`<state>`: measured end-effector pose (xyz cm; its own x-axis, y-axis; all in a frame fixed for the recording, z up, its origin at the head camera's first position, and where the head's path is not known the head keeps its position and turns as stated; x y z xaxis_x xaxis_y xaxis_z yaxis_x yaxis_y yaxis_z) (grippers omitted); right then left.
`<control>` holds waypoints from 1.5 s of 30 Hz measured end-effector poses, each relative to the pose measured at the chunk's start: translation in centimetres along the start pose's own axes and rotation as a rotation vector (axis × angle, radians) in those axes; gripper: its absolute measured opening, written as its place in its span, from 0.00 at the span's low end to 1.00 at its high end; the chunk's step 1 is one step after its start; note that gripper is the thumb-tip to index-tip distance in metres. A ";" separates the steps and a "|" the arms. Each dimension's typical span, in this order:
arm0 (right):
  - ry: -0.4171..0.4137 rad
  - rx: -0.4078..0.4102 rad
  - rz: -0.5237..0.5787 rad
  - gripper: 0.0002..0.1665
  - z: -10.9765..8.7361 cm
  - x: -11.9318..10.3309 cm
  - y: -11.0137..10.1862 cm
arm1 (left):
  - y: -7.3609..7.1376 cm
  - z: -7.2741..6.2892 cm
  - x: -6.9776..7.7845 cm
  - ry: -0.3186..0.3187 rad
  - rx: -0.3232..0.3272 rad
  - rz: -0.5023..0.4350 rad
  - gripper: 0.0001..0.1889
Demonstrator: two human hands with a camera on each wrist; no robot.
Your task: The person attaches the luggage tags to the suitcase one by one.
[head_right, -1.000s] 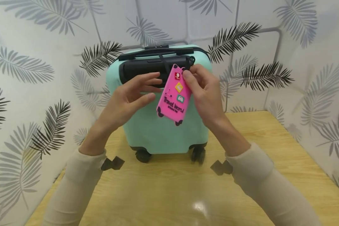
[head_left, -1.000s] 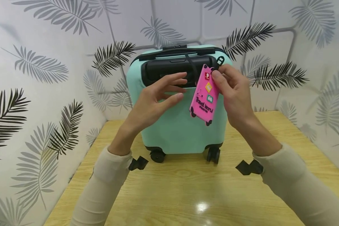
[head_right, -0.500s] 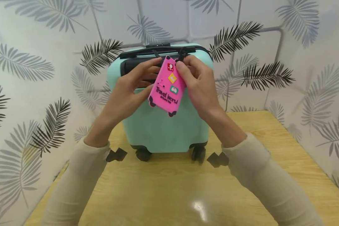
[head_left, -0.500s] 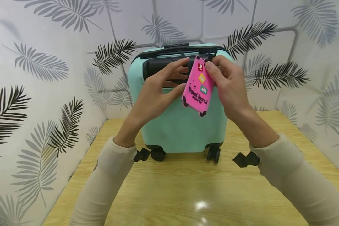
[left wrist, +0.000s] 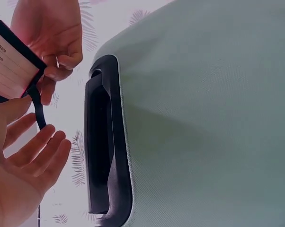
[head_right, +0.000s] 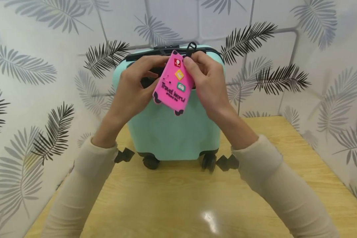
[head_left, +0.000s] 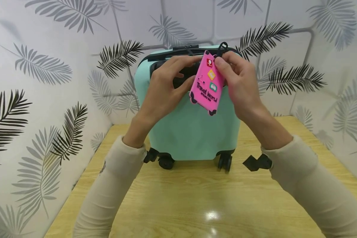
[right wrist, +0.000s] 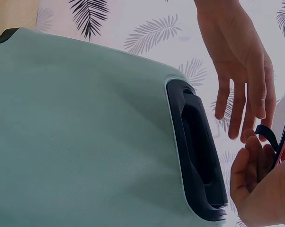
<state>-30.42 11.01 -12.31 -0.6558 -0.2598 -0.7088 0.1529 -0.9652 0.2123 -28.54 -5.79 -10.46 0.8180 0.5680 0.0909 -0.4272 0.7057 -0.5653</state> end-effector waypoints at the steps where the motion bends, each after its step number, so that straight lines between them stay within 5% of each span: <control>1: 0.001 0.001 0.001 0.11 0.1 0.0 0.0 | 0.0 0.1 0.0 -0.002 -0.002 0.009 0.22; 20: 0.037 0.032 0.114 0.14 1.6 -0.6 -0.8 | 0.0 2.3 0.1 -0.004 0.027 0.203 0.14; 32: 0.038 0.057 0.063 0.13 1.9 -0.4 -1.5 | 0.4 3.2 -0.2 -0.082 -0.041 0.284 0.11; 45: -0.010 0.098 0.027 0.08 2.7 -0.7 -1.9 | 0.6 3.8 -0.5 -0.057 -0.088 0.338 0.12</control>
<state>-32.27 13.09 -10.43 -0.6599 -0.2846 -0.6954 0.0974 -0.9501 0.2964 -30.72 -4.03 -7.74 0.6123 0.7875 -0.0695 -0.6331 0.4358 -0.6398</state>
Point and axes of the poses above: each hand's wrist, its own z-axis towards the middle knuckle, its own y-axis out of the palm, x = y × z, the point moved 8 cm from there along z, towards the middle knuckle, and after that the axes turned 12 degrees about z, right-handed, at the moved point
